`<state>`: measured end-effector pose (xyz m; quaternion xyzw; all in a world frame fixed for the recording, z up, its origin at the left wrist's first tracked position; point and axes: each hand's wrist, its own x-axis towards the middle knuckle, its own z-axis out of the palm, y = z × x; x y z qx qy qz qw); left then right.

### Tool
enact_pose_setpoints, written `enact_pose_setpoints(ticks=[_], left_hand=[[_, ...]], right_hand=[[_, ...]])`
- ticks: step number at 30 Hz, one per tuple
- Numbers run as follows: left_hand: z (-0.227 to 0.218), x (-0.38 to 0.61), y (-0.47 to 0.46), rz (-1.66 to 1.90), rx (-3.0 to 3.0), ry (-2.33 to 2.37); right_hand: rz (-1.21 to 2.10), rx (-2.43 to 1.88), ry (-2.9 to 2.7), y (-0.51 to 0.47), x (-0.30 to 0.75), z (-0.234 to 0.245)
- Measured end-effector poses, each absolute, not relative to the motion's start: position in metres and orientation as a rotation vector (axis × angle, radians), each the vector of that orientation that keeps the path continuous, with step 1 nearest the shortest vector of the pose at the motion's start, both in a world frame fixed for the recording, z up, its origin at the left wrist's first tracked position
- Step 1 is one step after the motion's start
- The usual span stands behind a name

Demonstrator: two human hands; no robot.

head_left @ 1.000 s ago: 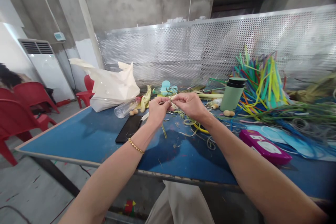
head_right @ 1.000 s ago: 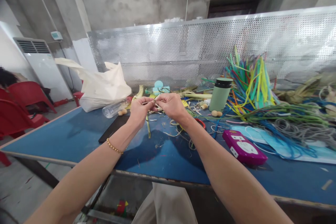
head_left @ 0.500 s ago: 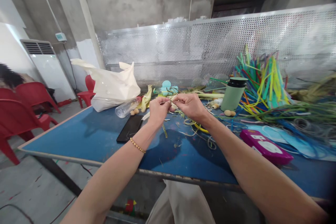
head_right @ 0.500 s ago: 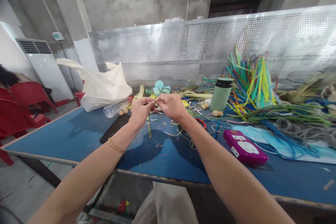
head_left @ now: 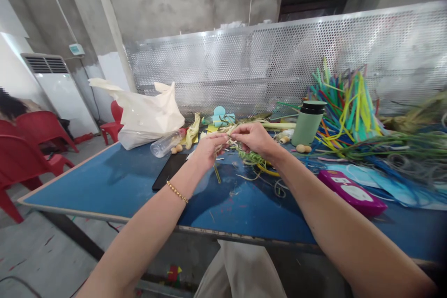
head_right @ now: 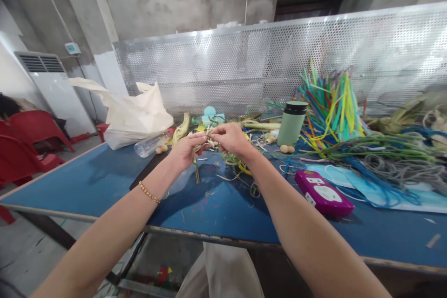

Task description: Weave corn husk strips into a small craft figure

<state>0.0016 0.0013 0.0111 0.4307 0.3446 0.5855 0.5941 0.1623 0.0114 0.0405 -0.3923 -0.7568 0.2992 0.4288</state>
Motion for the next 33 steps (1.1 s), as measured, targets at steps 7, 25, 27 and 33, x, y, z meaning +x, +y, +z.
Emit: enact_pose_setpoints(ticks=[7,25,27,33], left_hand=[[0.013,-0.004,0.004,1.332,0.949,0.763],[0.013,0.007,0.001,1.614,1.261,0.984],[0.012,0.007,0.002,1.666,1.373,1.046],[0.011,0.004,-0.004,1.743,1.653,1.084]], right_hand=[[0.797,-0.868,-1.839,0.015,0.162,0.041],[0.283,-0.897,-2.086,0.020,0.160,0.038],[0.178,-0.872,-2.125,0.018,0.159,0.039],[0.449,-0.887,-2.021,0.013,0.153,0.037]])
